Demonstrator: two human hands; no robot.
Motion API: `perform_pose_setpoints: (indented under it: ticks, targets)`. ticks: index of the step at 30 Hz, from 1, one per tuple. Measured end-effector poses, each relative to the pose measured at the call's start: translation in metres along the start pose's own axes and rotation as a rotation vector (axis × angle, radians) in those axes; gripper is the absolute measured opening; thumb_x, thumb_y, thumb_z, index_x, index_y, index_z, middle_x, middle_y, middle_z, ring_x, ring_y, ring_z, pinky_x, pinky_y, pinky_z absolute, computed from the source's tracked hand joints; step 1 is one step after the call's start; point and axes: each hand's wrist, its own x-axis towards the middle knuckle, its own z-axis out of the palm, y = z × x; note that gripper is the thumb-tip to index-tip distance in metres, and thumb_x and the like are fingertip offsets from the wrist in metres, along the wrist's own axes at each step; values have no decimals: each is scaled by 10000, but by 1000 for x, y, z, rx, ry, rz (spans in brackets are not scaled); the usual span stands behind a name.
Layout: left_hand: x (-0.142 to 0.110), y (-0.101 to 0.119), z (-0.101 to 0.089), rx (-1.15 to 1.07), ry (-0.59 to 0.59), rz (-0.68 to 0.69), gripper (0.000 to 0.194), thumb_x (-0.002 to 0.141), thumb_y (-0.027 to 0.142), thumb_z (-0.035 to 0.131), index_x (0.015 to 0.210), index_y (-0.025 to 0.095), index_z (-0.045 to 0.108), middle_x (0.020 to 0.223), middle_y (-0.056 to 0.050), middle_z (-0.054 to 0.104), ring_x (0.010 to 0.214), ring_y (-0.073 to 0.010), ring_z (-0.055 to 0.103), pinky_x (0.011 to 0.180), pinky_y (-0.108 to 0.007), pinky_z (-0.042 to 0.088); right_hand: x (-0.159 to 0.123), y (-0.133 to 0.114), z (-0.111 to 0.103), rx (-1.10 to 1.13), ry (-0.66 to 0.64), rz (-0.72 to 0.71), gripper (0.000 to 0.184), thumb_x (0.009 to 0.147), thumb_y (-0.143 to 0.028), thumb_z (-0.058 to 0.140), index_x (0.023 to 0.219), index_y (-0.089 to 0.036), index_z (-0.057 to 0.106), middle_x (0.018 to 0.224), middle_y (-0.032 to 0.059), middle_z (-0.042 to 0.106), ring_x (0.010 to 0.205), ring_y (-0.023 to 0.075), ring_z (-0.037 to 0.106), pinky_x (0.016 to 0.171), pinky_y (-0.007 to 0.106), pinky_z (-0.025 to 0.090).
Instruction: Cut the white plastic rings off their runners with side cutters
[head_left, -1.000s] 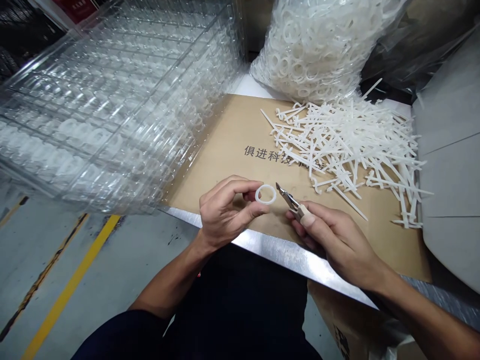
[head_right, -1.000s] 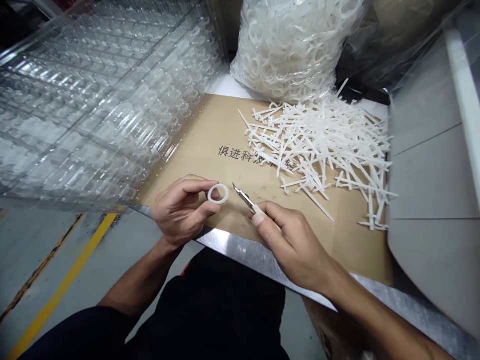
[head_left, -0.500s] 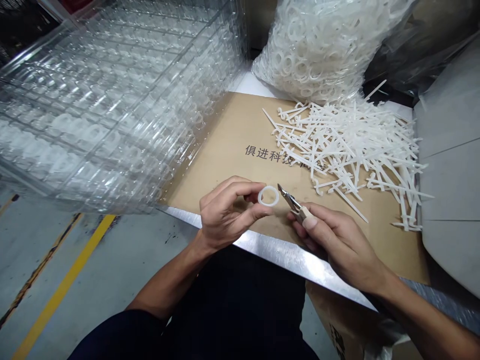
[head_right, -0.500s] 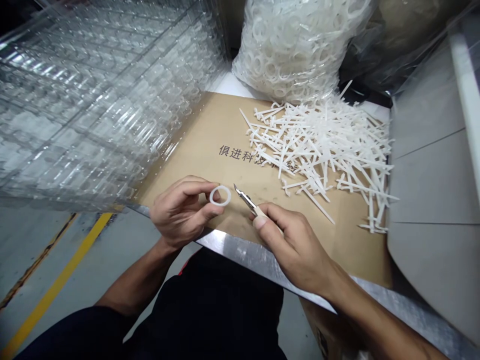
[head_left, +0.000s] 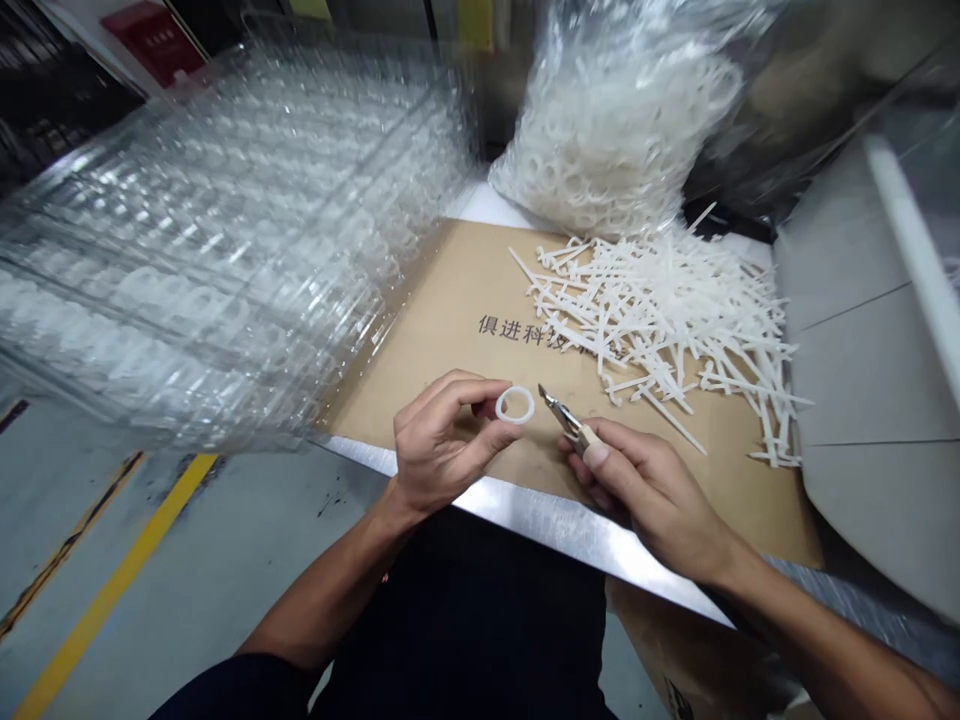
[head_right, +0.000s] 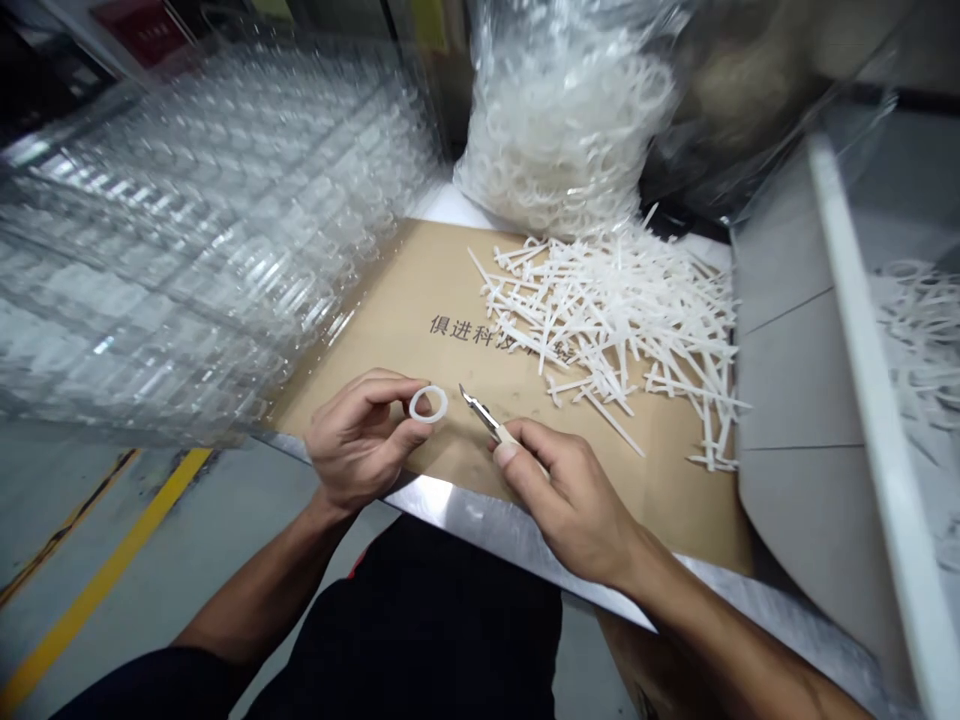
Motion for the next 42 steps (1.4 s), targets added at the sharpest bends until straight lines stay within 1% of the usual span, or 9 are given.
perform_pose_setpoints:
  ticks: [6,13,16,20,23,28,32,38,42]
  targets:
    - [52,13,-5,30,30,-37,230,885,255,796,1110,257,750,924,-37,737,806,-193,672,695,-366,535,5,-1,0,-113,-10,-120,421,1098,-545,442,891,-200,568,727,-26,481,596,116,433,526,266,343]
    - [273,-18,56,124,129,155,225,891,442,798,1030,273,749,980,-60,670,903,-222,631,838,-417,525,8,-6,-1,-353,12,-283,393,1117,-429,394,821,-203,518,687,-26,507,599,129,474,580,279,372]
    - [309,-24,75,309,-42,90,459,858,431,841,1220,192,693,1060,-60,641,932,-153,565,954,-394,486,6,-10,0,-453,9,-355,348,1106,-391,406,874,-190,571,700,-20,533,637,143,512,618,282,385]
    - [255,-5,84,384,-399,229,410,969,406,675,1220,82,694,1038,-36,665,806,-80,578,878,-330,497,2,-9,4,-617,-37,-483,217,1011,-358,542,939,-177,637,833,41,664,741,186,588,697,308,411]
    - [189,12,88,355,-725,318,263,943,369,724,1012,117,753,872,-24,718,745,-125,636,710,-280,497,0,-2,8,-743,-84,-566,228,940,-385,614,975,-165,663,885,81,712,747,215,604,693,329,405]
    - [123,31,106,553,-1076,385,237,951,360,670,1098,180,715,1002,-81,723,789,-202,661,658,-303,428,1,5,11,-886,-111,-623,292,939,-419,609,1007,-147,692,894,103,746,716,230,625,656,339,391]
    - [118,35,106,577,-1072,373,173,993,258,551,963,173,699,930,-72,688,749,-183,621,649,-297,384,2,5,11,-931,-102,-649,334,950,-456,593,1021,-147,697,885,92,748,711,231,639,637,337,391]
    - [125,31,65,117,-762,138,322,1021,373,564,780,170,634,730,-1,601,696,-137,548,673,-265,408,1,6,9,-891,-73,-684,331,945,-464,594,1007,-156,695,863,87,749,680,219,627,587,324,365]
    - [120,10,42,62,-615,13,369,1026,404,568,761,164,658,717,-5,616,681,-134,556,657,-269,414,3,4,4,-792,-45,-700,287,942,-436,599,1010,-168,678,877,77,752,702,205,625,631,313,426]
